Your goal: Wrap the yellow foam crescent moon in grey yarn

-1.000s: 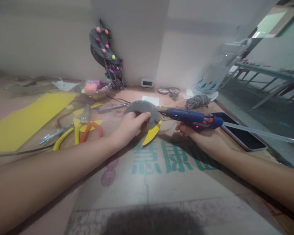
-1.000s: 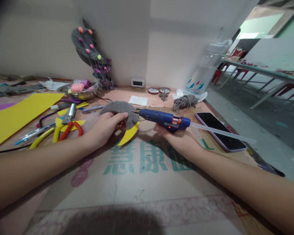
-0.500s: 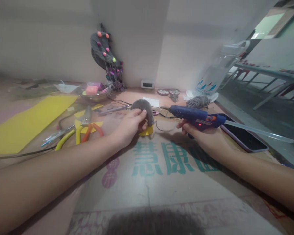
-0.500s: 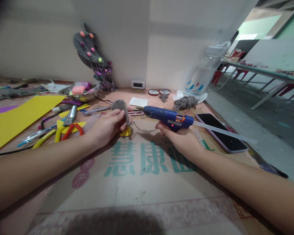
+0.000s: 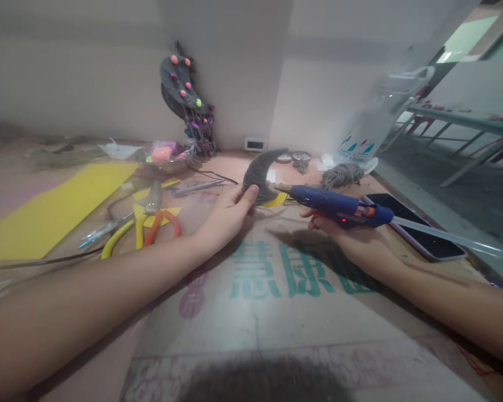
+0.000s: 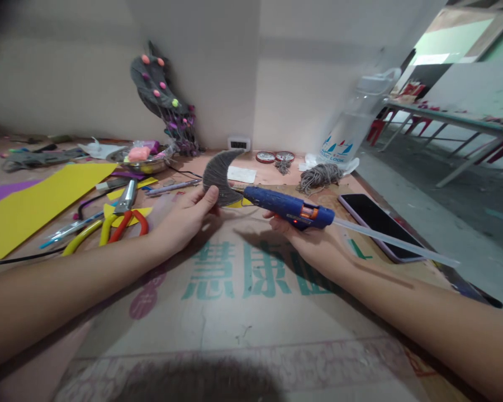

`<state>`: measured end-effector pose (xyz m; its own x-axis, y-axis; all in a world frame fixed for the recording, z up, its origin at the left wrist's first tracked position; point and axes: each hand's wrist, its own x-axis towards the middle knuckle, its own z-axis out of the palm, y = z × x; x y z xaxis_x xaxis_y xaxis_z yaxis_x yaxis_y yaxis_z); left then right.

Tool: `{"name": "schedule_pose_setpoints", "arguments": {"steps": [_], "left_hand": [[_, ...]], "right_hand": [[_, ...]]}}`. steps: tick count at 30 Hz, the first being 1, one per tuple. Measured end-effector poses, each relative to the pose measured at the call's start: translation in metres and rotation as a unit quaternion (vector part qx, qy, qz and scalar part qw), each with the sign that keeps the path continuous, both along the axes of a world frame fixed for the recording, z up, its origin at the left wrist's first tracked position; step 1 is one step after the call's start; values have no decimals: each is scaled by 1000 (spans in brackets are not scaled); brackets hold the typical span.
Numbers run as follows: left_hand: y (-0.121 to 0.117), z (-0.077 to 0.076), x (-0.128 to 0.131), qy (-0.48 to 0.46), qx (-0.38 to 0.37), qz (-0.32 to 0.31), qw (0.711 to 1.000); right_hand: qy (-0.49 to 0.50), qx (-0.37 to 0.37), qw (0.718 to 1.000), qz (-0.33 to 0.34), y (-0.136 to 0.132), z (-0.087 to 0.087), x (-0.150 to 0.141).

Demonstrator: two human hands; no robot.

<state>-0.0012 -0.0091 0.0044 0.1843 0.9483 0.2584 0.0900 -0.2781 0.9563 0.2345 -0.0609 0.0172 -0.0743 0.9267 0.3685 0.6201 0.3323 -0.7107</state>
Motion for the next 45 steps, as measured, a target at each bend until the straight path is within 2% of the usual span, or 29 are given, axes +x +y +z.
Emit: {"name": "schedule_pose_setpoints", "arguments": {"steps": [3,9,15,20,25,30,34,36,42,45], "left_hand": [[0,3,-2,15,10,15,1000],[0,5,-2,40,5,-11,999],[2,2,1,12,-19,-21,1000],[5,-1,3,-52,-66,-37,996],[4,0,3,-41,-86,-78,992],[2,-2,3,0,-57,-122,991],[2,-5,3,41,-15,-109,993],[2,-7,3,38,-21,-103,994],[2,-6,5,-66,-105,-109,986],[1,-4,4,-36,-101,-98,989]], "right_hand": [[13,-7,1000,1,0,0,-1],[25,-17,1000,7,1,-1,-2],[9,-22,1000,13,2,-1,0],[6,-25,1000,-13,3,-2,0],[9,-37,997,-65,0,2,-5],[-15,-32,998,-50,-3,4,-9],[-8,-34,999,-22,-5,2,-8],[-13,-34,999,-17,-4,1,-6],[-21,-21,995,-91,-2,-1,-2],[-24,-22,994,-104,-1,-2,-1]]}}
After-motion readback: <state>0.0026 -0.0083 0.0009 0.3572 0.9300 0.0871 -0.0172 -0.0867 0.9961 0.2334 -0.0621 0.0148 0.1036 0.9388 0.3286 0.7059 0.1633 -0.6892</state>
